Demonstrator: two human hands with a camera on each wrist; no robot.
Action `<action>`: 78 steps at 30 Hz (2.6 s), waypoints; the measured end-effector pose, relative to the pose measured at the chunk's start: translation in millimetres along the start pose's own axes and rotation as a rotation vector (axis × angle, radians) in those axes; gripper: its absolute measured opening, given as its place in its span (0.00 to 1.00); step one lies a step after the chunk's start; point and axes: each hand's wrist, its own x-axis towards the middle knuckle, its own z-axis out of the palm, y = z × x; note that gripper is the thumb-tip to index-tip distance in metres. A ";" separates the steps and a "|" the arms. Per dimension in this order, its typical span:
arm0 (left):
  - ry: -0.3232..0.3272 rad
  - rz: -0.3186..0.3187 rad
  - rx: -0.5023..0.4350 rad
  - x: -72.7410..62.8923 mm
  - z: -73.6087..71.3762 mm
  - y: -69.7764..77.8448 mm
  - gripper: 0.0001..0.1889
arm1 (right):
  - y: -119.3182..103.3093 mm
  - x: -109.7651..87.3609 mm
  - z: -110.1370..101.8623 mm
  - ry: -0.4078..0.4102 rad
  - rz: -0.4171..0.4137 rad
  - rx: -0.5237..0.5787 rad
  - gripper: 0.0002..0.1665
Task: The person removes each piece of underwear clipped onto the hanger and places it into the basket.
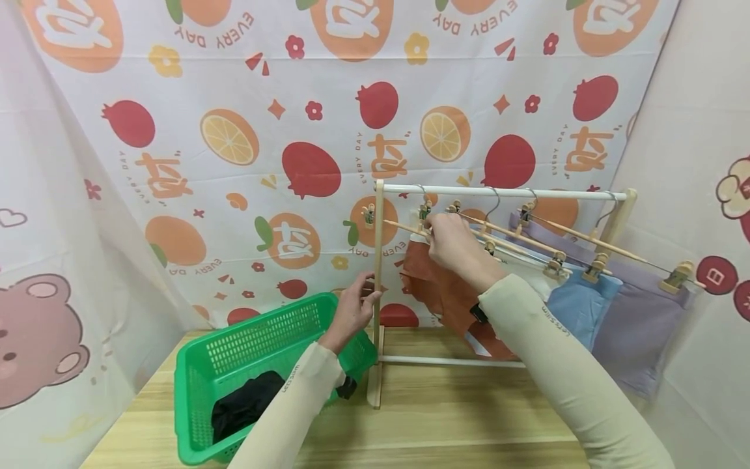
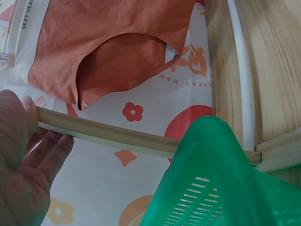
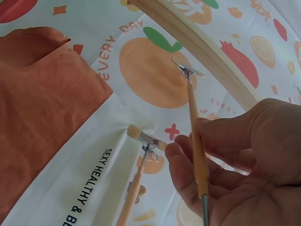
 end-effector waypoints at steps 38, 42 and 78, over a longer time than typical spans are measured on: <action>0.007 0.000 -0.013 0.6 -0.5 1.7 0.17 | 82.5 -41.8 -38.6 -0.057 0.125 -0.044 0.15; 0.008 0.009 -0.012 0.9 0.0 2.5 0.17 | 82.9 -42.5 -36.0 -0.039 0.126 -0.044 0.14; 0.007 0.040 -0.020 0.9 1.2 -1.4 0.16 | 83.5 -61.8 -55.5 0.142 0.192 -0.008 0.14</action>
